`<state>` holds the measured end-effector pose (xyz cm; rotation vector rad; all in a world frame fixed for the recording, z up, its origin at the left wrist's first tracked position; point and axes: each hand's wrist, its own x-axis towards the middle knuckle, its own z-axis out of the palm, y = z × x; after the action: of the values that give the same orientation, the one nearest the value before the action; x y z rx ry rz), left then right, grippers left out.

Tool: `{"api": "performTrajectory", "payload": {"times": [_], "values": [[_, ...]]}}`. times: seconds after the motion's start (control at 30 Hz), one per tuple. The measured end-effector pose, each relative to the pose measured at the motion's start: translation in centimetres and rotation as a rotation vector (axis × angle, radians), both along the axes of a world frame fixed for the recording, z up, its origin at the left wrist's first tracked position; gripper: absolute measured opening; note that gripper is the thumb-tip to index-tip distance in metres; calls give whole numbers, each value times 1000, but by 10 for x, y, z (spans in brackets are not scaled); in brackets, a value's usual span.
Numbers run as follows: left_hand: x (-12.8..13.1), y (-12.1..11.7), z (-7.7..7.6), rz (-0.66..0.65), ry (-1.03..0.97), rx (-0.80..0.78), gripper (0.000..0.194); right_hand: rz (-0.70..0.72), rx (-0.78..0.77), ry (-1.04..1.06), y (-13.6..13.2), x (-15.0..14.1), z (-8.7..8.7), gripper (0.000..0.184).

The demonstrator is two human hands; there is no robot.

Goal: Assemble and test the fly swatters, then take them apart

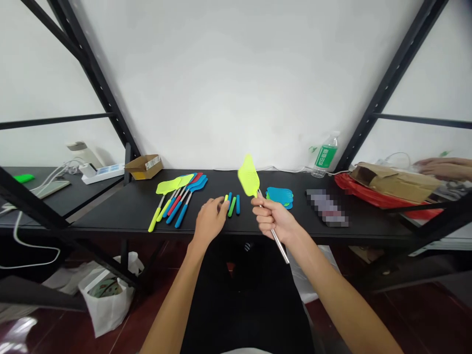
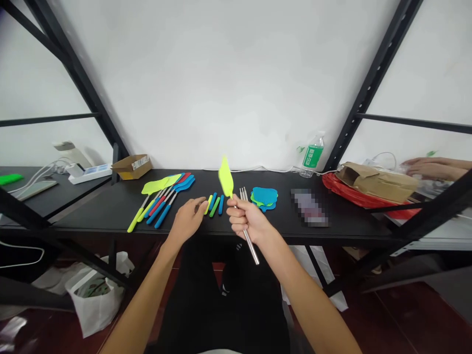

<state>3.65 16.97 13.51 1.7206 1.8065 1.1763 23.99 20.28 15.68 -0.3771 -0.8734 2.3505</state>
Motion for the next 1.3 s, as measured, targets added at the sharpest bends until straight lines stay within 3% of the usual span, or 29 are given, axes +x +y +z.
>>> {"api": "performTrajectory", "payload": {"times": [0.1, 0.13, 0.2, 0.27, 0.4, 0.57, 0.7, 0.77, 0.83, 0.9, 0.97, 1.0, 1.1, 1.17, 1.23, 1.3], "values": [[28, -17, 12, -456, -726, -95, 59, 210, -29, 77, -14, -12, -6, 28], [38, -22, 15, -554, -913, -131, 60, 249, -25, 92, -18, -18, -8, 29], [56, -29, 20, -584, -1162, -118, 50, 268, -11, 95, -28, -28, -9, 30], [67, -31, 22, -476, -1269, -56, 39, 213, 12, 63, -35, -36, -7, 33], [67, -28, 24, -275, -1218, 12, 33, 40, 110, -59, -44, -44, -4, 40], [60, -29, 25, -153, -1115, 103, 33, -86, 263, -172, -46, -50, -1, 43], [65, -30, 27, -117, -1091, 183, 32, -142, 396, -259, -48, -58, 11, 44], [62, -25, 38, -122, -1077, 205, 32, -166, 460, -292, -52, -58, 18, 45], [46, -19, 58, -76, -1077, 250, 30, -184, 521, -343, -60, -51, 21, 44], [17, -13, 82, 121, -1107, 400, 27, -186, 564, -427, -66, -36, 18, 41], [-14, -13, 99, 309, -1071, 654, 26, -173, 548, -517, -63, -18, 11, 41], [-24, -16, 101, 241, -1002, 717, 29, -224, 518, -543, -56, -10, 8, 41], [-29, -28, 79, 102, -991, 587, 34, -309, 465, -593, -19, -3, -1, 28], [-17, -35, 50, 130, -1008, 461, 34, -416, 477, -613, 11, -11, -6, 24], [-7, -38, 24, 163, -998, 342, 36, -478, 489, -616, 38, -24, -10, 34], [-2, -39, 8, 164, -979, 305, 36, -575, 488, -640, 57, -36, -15, 32]]}}
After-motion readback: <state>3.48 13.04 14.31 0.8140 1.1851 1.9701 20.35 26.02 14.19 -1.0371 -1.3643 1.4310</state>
